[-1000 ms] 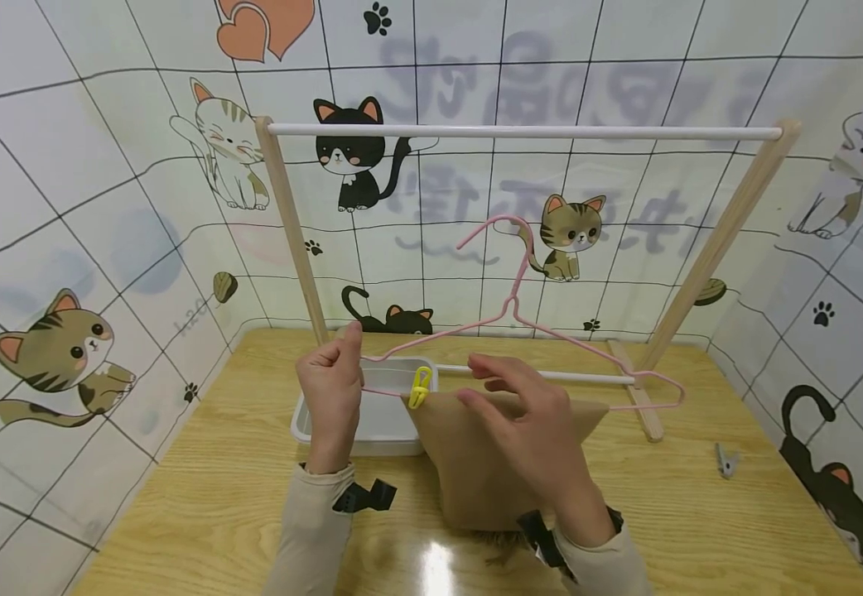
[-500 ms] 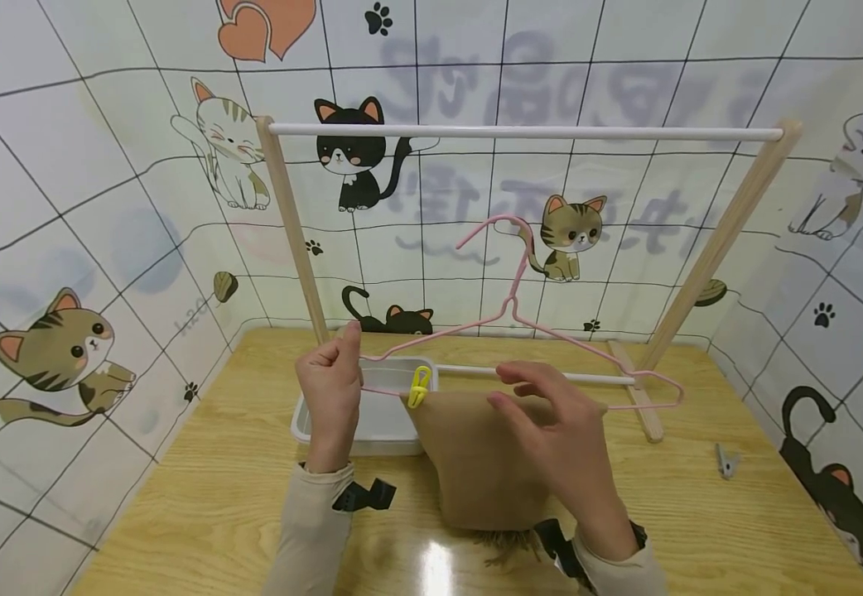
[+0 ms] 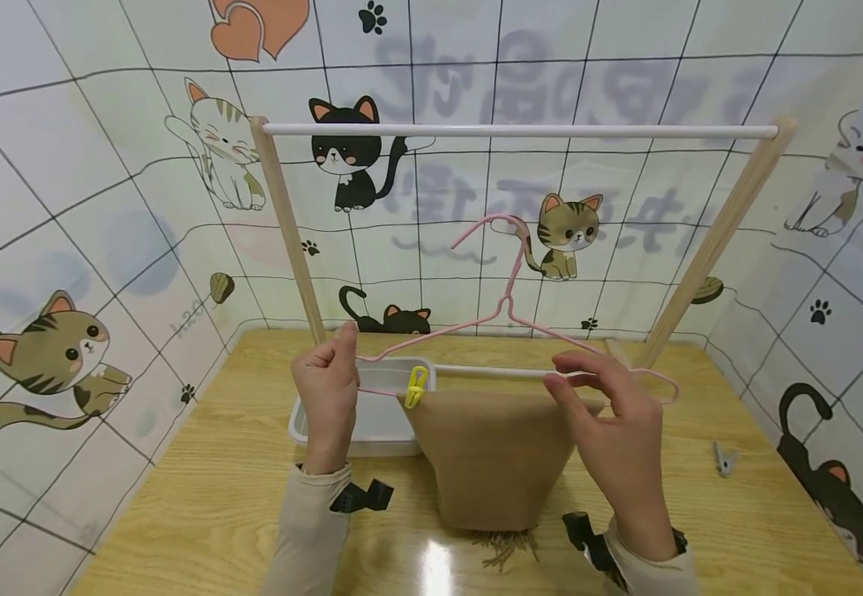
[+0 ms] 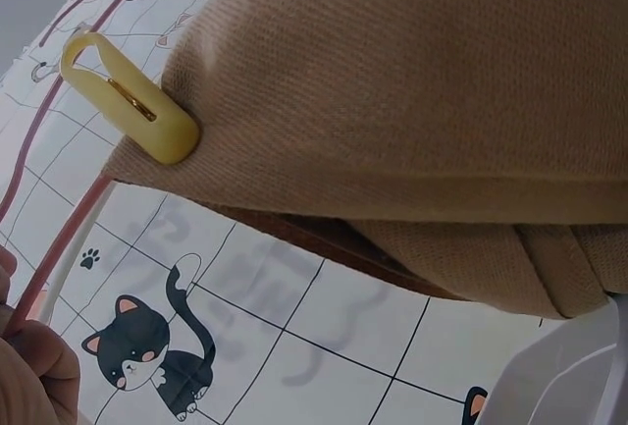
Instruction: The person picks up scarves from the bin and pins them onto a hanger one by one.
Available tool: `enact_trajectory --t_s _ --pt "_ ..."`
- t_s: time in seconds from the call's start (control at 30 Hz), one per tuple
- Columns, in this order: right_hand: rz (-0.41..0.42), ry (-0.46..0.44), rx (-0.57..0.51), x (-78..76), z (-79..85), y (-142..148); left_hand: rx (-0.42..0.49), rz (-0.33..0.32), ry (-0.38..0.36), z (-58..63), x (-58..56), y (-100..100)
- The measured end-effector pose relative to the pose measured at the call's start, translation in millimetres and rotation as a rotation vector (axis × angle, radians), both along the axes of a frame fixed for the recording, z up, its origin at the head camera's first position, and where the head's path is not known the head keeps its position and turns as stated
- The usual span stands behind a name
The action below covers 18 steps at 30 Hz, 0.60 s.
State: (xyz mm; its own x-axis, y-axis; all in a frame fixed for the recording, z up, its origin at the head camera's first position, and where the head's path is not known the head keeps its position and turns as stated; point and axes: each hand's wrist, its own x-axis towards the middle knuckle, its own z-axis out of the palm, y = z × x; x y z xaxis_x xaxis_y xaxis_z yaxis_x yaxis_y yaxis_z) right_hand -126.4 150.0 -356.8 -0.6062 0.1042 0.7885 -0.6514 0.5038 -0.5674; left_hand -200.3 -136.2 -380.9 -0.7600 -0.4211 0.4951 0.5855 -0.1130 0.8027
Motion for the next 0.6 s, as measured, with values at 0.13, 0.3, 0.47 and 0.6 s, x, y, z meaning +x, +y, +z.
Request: enact_trajectory --t_s 0.13,0.3,0.47,0.6 --pt "-0.025 -0.011 -0.025 0.9 1.6 10.1 -0.008 0.025 -0.009 0.4 -0.3 0.5" --pt "-0.081 -0.020 -0.055 1.3 3.6 23.9 -0.007 0.026 -0.012 0.4 -0.3 0.1" --pt "-0.144 -0.056 -0.080 1.1 0.6 41.7 -0.011 0.010 -0.007 -0.8 -0.3 -0.4" --pt "-0.207 -0.067 -0.102 -0.7 -3.4 57.1 -0.016 0.004 -0.001 -0.9 -0.3 -1.1"
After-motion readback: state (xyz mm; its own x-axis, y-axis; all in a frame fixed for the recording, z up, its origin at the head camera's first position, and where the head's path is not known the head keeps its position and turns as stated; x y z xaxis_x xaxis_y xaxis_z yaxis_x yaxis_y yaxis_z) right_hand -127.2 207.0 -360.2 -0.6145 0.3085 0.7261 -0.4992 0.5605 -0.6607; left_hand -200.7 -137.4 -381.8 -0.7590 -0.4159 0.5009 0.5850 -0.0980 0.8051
